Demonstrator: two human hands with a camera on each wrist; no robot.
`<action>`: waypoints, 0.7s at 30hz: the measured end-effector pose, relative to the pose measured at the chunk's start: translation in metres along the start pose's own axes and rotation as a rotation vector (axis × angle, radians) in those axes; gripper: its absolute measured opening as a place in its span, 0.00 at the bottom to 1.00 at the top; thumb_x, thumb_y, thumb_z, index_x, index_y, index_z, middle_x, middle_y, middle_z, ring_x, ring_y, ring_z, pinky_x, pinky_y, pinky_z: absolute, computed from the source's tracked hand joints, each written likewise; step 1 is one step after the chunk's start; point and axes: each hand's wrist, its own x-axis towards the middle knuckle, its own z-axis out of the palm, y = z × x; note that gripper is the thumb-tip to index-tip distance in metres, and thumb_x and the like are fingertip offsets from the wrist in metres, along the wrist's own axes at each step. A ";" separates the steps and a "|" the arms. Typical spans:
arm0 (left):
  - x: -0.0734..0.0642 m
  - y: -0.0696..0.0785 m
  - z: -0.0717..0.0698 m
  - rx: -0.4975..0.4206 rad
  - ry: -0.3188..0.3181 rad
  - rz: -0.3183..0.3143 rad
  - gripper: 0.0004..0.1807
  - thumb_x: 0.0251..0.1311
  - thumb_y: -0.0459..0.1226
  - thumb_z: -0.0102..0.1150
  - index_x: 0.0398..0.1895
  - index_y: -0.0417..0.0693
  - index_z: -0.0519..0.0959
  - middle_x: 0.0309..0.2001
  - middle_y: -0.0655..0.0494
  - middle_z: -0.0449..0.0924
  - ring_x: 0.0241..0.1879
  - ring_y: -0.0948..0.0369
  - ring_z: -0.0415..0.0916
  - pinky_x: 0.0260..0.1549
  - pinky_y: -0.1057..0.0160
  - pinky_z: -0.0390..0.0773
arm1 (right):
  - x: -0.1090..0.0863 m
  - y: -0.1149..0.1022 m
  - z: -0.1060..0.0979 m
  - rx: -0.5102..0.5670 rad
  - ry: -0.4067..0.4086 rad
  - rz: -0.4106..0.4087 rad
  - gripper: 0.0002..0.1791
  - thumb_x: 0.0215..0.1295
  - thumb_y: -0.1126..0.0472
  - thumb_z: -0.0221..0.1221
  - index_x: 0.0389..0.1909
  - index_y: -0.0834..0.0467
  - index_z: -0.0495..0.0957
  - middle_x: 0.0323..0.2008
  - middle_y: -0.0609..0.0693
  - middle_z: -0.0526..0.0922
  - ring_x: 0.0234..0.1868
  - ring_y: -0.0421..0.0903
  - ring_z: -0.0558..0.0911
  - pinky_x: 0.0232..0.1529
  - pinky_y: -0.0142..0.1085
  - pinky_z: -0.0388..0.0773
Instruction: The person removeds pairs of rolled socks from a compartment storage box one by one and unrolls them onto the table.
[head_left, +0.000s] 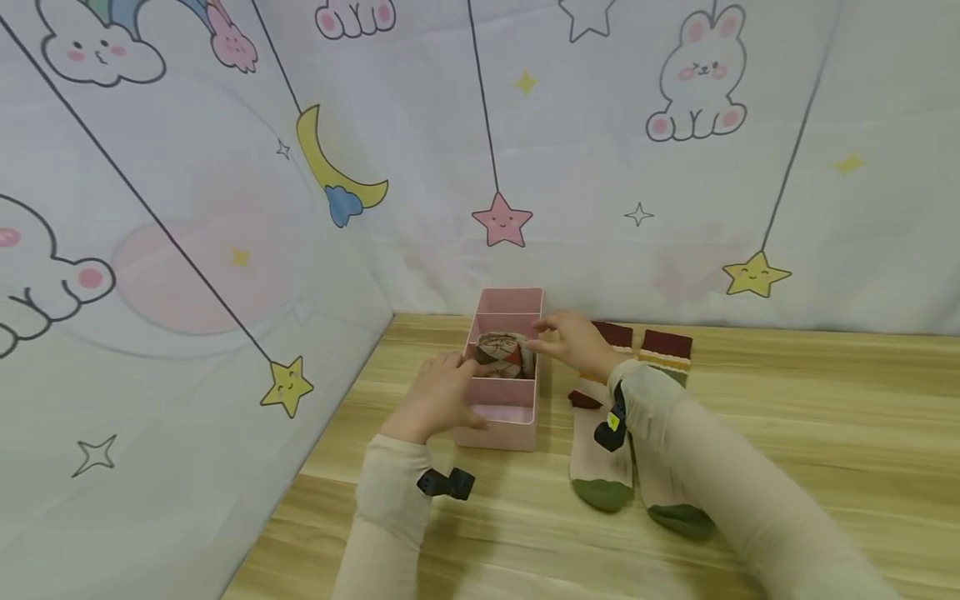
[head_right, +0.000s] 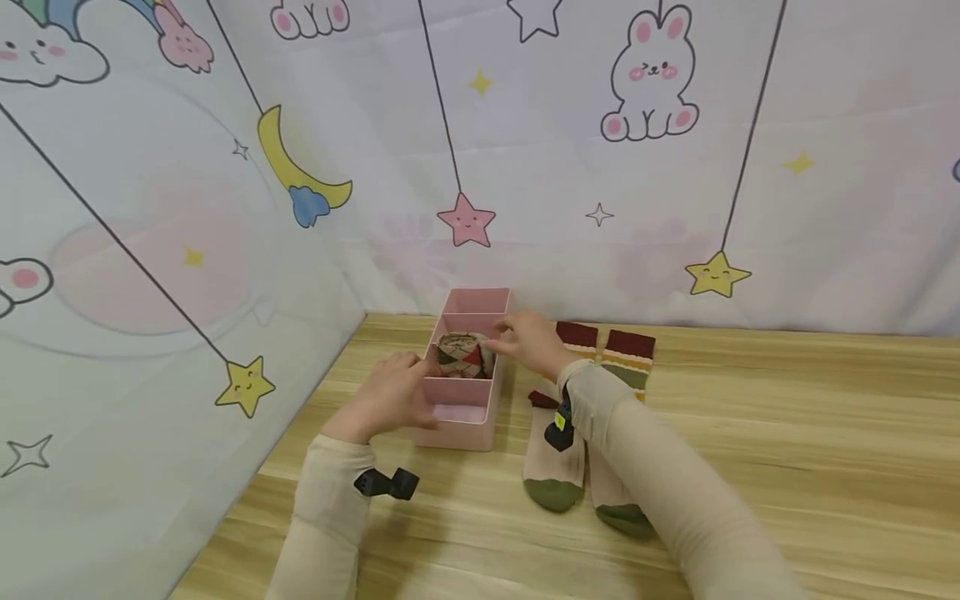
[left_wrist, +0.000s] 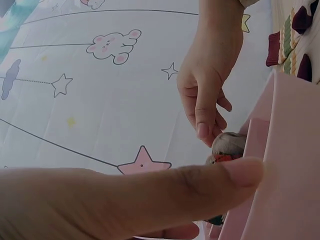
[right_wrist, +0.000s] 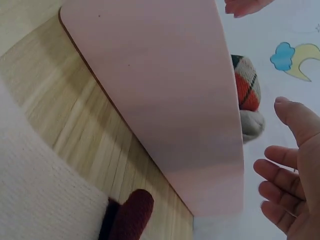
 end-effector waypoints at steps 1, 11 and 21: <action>0.001 -0.002 0.001 -0.005 -0.005 -0.006 0.40 0.30 0.53 0.73 0.50 0.46 0.72 0.50 0.49 0.72 0.53 0.51 0.66 0.55 0.51 0.62 | 0.002 -0.001 0.002 -0.030 0.008 0.000 0.28 0.57 0.44 0.56 0.51 0.60 0.75 0.47 0.54 0.79 0.51 0.53 0.74 0.54 0.47 0.68; 0.008 -0.015 0.012 -0.026 -0.034 -0.035 0.38 0.31 0.54 0.72 0.50 0.51 0.73 0.49 0.51 0.73 0.53 0.51 0.67 0.54 0.48 0.63 | 0.016 -0.017 0.018 -0.180 -0.019 -0.033 0.27 0.49 0.41 0.62 0.45 0.55 0.79 0.42 0.48 0.82 0.45 0.48 0.75 0.49 0.42 0.68; 0.008 -0.017 0.013 -0.027 -0.026 -0.017 0.38 0.32 0.54 0.71 0.52 0.50 0.74 0.46 0.51 0.72 0.50 0.54 0.65 0.51 0.51 0.64 | 0.019 -0.020 0.025 -0.245 -0.040 0.006 0.28 0.49 0.41 0.62 0.45 0.56 0.76 0.46 0.51 0.78 0.51 0.51 0.71 0.55 0.46 0.66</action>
